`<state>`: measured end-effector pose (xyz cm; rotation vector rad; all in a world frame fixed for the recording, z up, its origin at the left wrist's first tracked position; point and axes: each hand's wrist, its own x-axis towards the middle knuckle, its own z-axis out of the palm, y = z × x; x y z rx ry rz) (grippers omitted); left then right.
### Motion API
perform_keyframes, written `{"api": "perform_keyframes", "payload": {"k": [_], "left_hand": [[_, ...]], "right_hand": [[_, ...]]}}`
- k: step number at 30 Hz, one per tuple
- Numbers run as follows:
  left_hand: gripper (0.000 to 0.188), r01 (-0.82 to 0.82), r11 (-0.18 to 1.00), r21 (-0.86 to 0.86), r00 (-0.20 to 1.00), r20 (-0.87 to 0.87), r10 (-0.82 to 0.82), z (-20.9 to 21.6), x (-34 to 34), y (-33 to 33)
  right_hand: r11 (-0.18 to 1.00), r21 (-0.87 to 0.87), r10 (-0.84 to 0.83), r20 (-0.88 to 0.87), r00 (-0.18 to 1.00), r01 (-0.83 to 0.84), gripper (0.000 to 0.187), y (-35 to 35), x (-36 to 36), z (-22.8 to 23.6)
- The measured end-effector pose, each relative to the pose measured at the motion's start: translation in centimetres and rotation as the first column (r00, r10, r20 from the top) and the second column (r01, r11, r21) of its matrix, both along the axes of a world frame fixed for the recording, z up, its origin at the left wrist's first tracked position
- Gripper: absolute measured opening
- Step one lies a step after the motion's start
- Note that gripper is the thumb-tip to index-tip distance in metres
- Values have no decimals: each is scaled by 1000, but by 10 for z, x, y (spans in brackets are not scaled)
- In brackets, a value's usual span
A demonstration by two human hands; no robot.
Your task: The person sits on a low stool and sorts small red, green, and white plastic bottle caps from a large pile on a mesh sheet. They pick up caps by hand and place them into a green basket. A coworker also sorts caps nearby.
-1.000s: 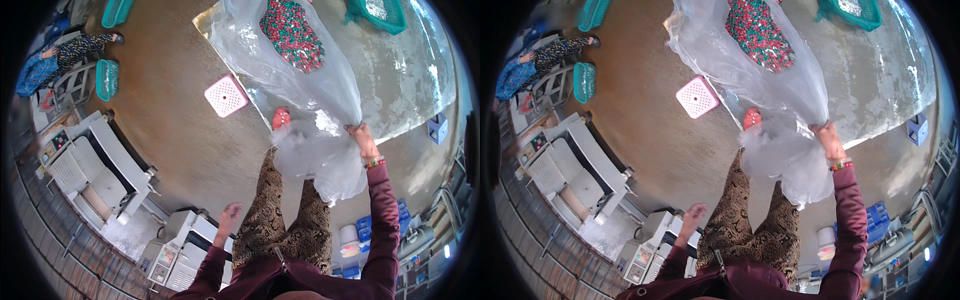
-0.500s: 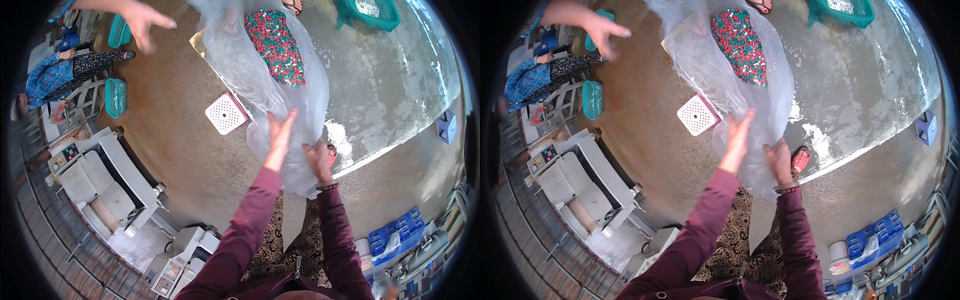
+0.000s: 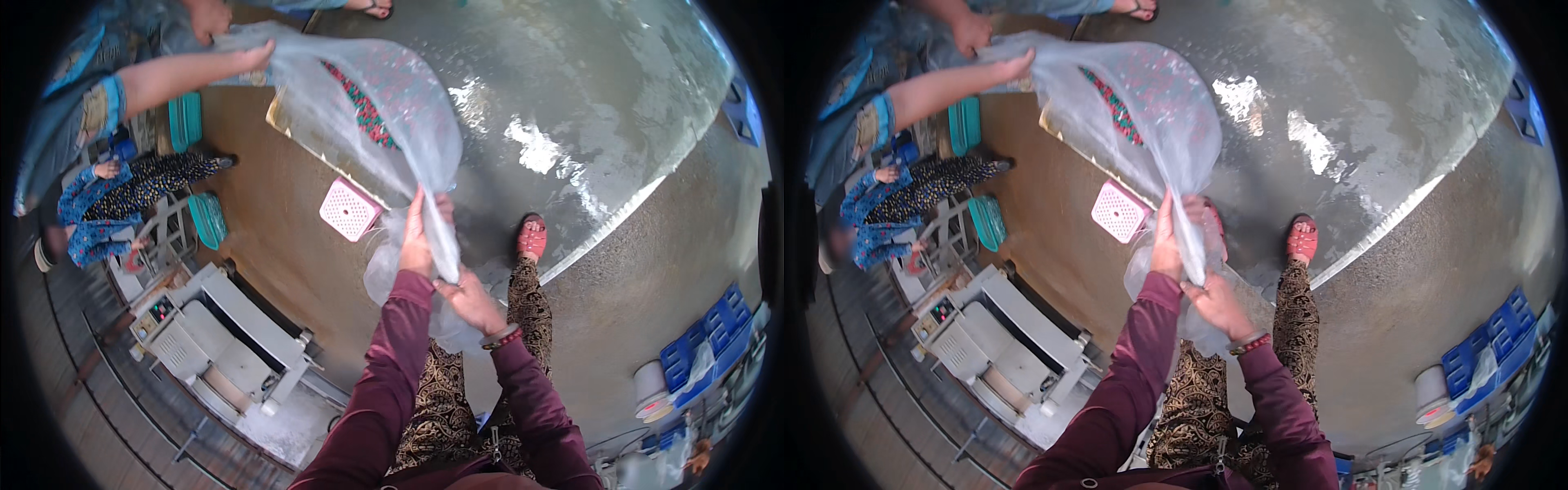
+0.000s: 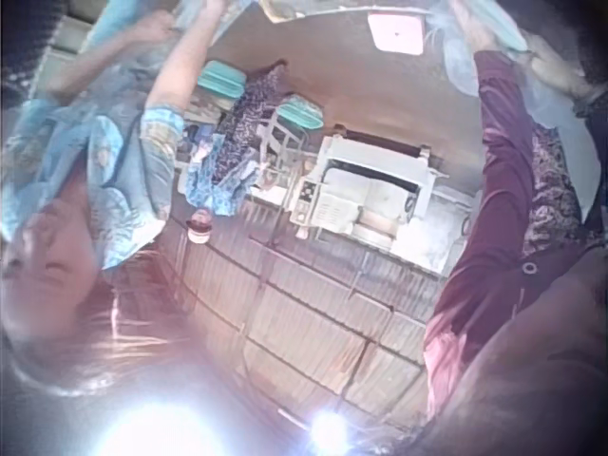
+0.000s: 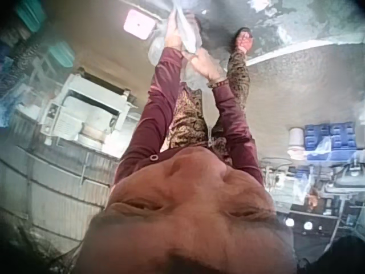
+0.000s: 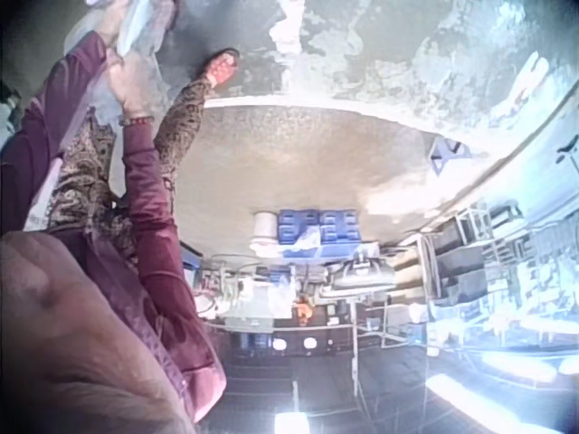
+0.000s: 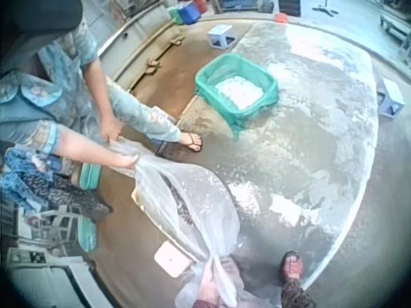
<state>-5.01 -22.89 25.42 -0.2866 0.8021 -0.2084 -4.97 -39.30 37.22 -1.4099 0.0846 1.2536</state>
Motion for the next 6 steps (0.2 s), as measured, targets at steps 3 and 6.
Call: {"api": "perform_keyframes", "payload": {"k": [3, 6], "left_hand": [[42, 623, 623, 473, 759, -560, -333, 28, 11, -12], [75, 889, 138, 437, 435, -709, -556, 19, 2, 22]], "right_hand": [[995, -88, 55, 29, 998, -53, 46, -15, -36, -20], [979, -176, 136, 209, 968, -100, 58, -31, -31, 27]]}}
